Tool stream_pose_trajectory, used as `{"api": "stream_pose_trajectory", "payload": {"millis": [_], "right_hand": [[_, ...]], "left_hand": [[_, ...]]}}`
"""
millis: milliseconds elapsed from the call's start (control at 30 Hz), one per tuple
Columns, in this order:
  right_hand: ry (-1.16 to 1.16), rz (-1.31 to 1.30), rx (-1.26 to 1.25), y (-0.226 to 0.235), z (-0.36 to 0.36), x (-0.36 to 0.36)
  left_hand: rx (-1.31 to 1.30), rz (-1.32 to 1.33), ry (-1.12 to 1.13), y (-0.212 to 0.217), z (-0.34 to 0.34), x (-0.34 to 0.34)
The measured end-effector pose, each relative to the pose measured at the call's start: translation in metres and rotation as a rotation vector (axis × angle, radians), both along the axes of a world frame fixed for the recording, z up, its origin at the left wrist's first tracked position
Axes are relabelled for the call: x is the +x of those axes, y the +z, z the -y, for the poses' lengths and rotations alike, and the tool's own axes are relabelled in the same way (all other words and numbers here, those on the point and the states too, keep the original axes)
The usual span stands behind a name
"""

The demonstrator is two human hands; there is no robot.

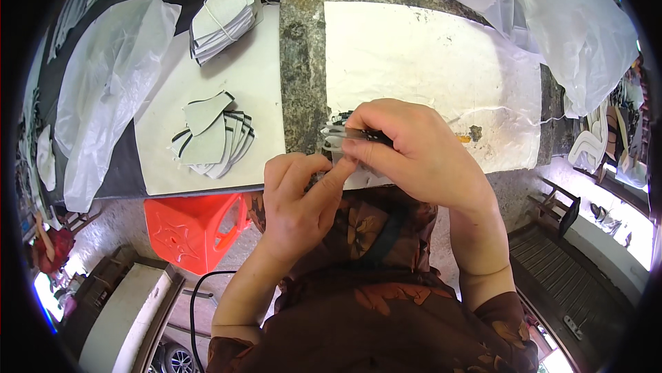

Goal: Trimming excess material and threads from shoe upper components using a pair of snips.

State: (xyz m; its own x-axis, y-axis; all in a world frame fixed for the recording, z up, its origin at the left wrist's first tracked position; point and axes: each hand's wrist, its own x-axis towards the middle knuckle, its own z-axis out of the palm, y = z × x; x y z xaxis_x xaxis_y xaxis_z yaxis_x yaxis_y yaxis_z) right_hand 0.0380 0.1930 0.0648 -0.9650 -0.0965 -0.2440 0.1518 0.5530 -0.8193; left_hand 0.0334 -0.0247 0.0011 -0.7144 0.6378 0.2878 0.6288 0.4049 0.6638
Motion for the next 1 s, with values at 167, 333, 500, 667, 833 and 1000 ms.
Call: {"api": "stream_pose_trajectory", "payload": {"millis": [167,333,500,667,833,1000], "right_hand": [[-0.092,-0.061,0.046,-0.010,0.007,-0.002],[-0.130,-0.065,0.086,-0.008,0.008,0.000],[-0.181,-0.077,0.079,-0.013,0.013,0.003],[-0.178,-0.086,0.067,-0.013,0.010,0.004],[-0.181,-0.094,0.073,-0.013,0.007,0.003],[-0.173,-0.086,0.089,-0.011,0.008,0.002]], "left_hand": [[-0.001,-0.016,0.012,0.000,-0.001,0.000],[0.001,-0.034,0.014,0.002,-0.003,0.000],[-0.009,-0.047,0.021,0.002,-0.002,0.001],[-0.006,-0.053,0.022,0.002,-0.003,0.002],[-0.010,-0.061,0.025,0.001,-0.004,0.002],[-0.007,-0.174,0.079,0.000,-0.007,0.003]]}}
